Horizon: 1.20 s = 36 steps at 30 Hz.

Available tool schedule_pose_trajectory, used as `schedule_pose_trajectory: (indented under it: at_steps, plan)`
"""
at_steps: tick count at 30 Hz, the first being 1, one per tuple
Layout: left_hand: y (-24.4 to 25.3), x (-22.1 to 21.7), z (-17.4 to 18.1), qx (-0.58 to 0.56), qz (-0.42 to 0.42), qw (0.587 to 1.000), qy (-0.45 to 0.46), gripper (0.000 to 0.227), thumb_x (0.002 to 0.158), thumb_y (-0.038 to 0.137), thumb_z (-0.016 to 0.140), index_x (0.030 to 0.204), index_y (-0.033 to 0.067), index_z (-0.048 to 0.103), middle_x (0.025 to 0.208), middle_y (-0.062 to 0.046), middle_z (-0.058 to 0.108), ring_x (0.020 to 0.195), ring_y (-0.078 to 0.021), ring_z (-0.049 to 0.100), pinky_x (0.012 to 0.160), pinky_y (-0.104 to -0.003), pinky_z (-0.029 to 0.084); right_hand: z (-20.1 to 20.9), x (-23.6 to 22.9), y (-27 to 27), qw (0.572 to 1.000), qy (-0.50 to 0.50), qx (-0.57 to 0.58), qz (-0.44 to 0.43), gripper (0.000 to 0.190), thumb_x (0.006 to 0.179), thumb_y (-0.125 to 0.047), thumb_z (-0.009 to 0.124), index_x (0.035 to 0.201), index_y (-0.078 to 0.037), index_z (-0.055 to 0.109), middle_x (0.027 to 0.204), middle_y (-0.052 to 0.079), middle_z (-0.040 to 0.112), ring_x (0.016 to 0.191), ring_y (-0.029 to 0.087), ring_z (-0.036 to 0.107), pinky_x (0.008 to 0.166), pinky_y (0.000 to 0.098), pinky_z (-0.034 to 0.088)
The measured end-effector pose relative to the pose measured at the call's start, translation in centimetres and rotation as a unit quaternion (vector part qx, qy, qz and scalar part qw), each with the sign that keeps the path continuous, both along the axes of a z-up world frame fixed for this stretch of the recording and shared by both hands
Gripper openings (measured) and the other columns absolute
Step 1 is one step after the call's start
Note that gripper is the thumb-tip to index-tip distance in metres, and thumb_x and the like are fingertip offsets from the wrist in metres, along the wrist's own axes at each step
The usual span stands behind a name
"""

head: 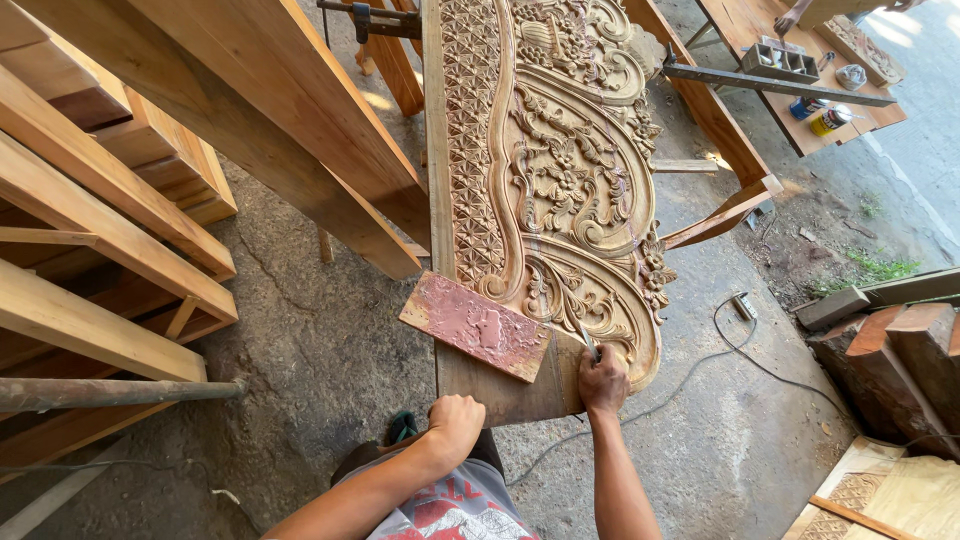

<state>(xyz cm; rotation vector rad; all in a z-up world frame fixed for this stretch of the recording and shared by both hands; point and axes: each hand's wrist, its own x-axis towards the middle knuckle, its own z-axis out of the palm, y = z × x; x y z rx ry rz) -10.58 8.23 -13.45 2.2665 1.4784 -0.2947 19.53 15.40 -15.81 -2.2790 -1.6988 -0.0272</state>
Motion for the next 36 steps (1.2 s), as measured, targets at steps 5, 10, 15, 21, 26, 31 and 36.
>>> schedule_pose_trajectory:
  at_steps: [5, 10, 15, 21, 26, 31, 36]
  plan:
    - [-0.3, -0.2, -0.3, -0.004, 0.010, 1.000, -0.017, 0.014, 0.086, 0.012, 0.068, 0.080, 0.0174, 0.080, 0.079, -0.008, 0.077, 0.076, -0.0242, 0.077, 0.055, -0.037, 0.059, 0.0, 0.2, 0.2, 1.000, 0.021, -0.013, 0.006, 0.036, 0.106, -0.044, 0.052, 0.091, -0.012, 0.056, 0.067, 0.004, 0.064, 0.052, 0.019, 0.058, 0.047, 0.0373, 0.048]
    - [-0.9, -0.7, -1.0, 0.008, 0.018, 0.999, -0.026, 0.014, 0.085, 0.012, 0.069, 0.079, 0.0173, 0.080, 0.079, -0.009, 0.076, 0.076, -0.0237, 0.077, 0.056, -0.035, 0.059, -0.1, 0.2, 0.1, 0.999, 0.030, -0.018, 0.007, 0.036, 0.106, -0.044, 0.051, 0.090, -0.012, 0.055, 0.066, 0.004, 0.063, 0.052, 0.018, 0.057, 0.048, 0.0372, 0.047]
    - [-1.0, -0.5, -1.5, 0.007, 0.035, 0.999, -0.031, 0.014, 0.085, 0.012, 0.068, 0.079, 0.0174, 0.080, 0.079, -0.009, 0.077, 0.077, -0.0239, 0.077, 0.057, -0.035, 0.059, 0.0, 0.2, 0.2, 1.000, 0.019, -0.015, 0.006, 0.036, 0.106, -0.044, 0.051, 0.089, -0.012, 0.056, 0.068, 0.004, 0.063, 0.054, 0.020, 0.059, 0.049, 0.0377, 0.048]
    - [-1.2, -0.7, -1.5, 0.024, 0.033, 0.999, -0.034, 0.013, 0.084, 0.012, 0.068, 0.079, 0.0169, 0.080, 0.079, -0.010, 0.077, 0.078, -0.0239, 0.077, 0.058, -0.035, 0.059, 0.0, 0.1, 0.1, 1.000, 0.023, -0.019, 0.003, 0.036, 0.106, -0.044, 0.052, 0.090, -0.012, 0.056, 0.067, 0.004, 0.064, 0.054, 0.019, 0.059, 0.051, 0.0378, 0.048]
    - [-1.1, -0.8, -1.3, 0.023, 0.030, 0.999, -0.036, 0.013, 0.084, 0.012, 0.068, 0.079, 0.0167, 0.080, 0.079, -0.010, 0.076, 0.078, -0.0240, 0.077, 0.058, -0.035, 0.059, 0.0, 0.2, 0.1, 0.999, 0.026, -0.018, 0.003, 0.035, 0.106, -0.043, 0.053, 0.090, -0.012, 0.057, 0.068, 0.004, 0.064, 0.055, 0.020, 0.059, 0.051, 0.0380, 0.048]
    - [-1.2, -1.0, -0.7, 0.020, 0.030, 0.999, -0.034, 0.014, 0.085, 0.011, 0.068, 0.079, 0.0167, 0.080, 0.080, -0.009, 0.077, 0.079, -0.0241, 0.077, 0.059, -0.035, 0.059, 0.0, 0.2, 0.1, 1.000, 0.020, -0.010, 0.011, 0.033, 0.105, -0.041, 0.053, 0.090, -0.012, 0.057, 0.069, 0.005, 0.064, 0.056, 0.019, 0.058, 0.051, 0.0373, 0.048]
    - [-1.2, -1.0, -0.6, 0.005, 0.020, 1.000, -0.022, 0.013, 0.085, 0.011, 0.069, 0.081, 0.0166, 0.080, 0.081, -0.009, 0.077, 0.080, -0.0241, 0.077, 0.059, -0.035, 0.060, 0.0, 0.3, 0.1, 0.999, 0.032, -0.013, 0.014, 0.032, 0.106, -0.040, 0.052, 0.091, -0.011, 0.057, 0.069, 0.005, 0.063, 0.055, 0.019, 0.057, 0.051, 0.0375, 0.048]
